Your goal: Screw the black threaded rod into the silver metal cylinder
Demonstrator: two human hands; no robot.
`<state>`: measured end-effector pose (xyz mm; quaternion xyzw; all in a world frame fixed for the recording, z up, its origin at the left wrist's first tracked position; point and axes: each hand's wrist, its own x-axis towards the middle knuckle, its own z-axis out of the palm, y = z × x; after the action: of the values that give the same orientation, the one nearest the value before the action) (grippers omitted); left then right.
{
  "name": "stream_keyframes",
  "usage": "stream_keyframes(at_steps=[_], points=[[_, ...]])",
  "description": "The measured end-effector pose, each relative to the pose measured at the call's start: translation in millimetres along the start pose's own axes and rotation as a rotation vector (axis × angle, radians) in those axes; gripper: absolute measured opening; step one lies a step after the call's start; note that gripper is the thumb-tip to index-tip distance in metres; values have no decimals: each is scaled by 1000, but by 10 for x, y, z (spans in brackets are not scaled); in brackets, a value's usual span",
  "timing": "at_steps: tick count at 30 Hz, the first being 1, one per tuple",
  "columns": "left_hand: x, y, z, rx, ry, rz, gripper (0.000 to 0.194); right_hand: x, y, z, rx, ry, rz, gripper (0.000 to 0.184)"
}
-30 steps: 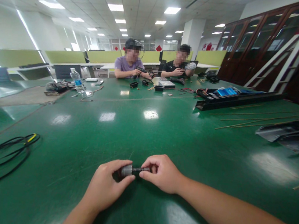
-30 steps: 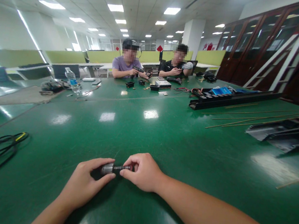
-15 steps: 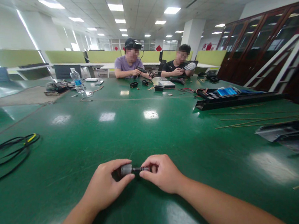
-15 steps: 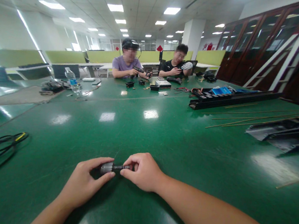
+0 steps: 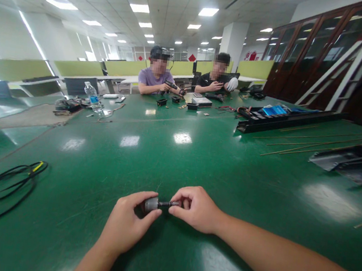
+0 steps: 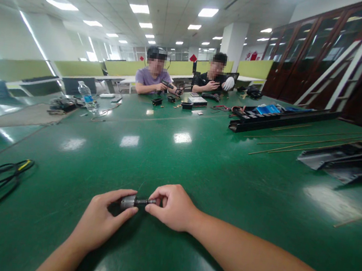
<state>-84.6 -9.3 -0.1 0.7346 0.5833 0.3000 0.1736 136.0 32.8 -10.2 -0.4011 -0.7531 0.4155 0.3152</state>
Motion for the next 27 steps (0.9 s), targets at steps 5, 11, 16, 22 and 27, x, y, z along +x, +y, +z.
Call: stream_keyframes(at_steps=[5,11,16,22,27], points=[[2,14,5,-9,-3,-12,30,2,27,6,1,3,-8,18],[-4,13,-2,-17,0,-5,30,3,10,0,-11,9,-10,16],[-3,11,-7,-13,0,0,31,-2,-4,-2,-11,10,-1,16],[6,7,-7,-3,7,3,30,-2,1,-4,-16,5,-2,16],[13,23,-18,-3,5,2,31,3,8,-9,-12,5,0,16]])
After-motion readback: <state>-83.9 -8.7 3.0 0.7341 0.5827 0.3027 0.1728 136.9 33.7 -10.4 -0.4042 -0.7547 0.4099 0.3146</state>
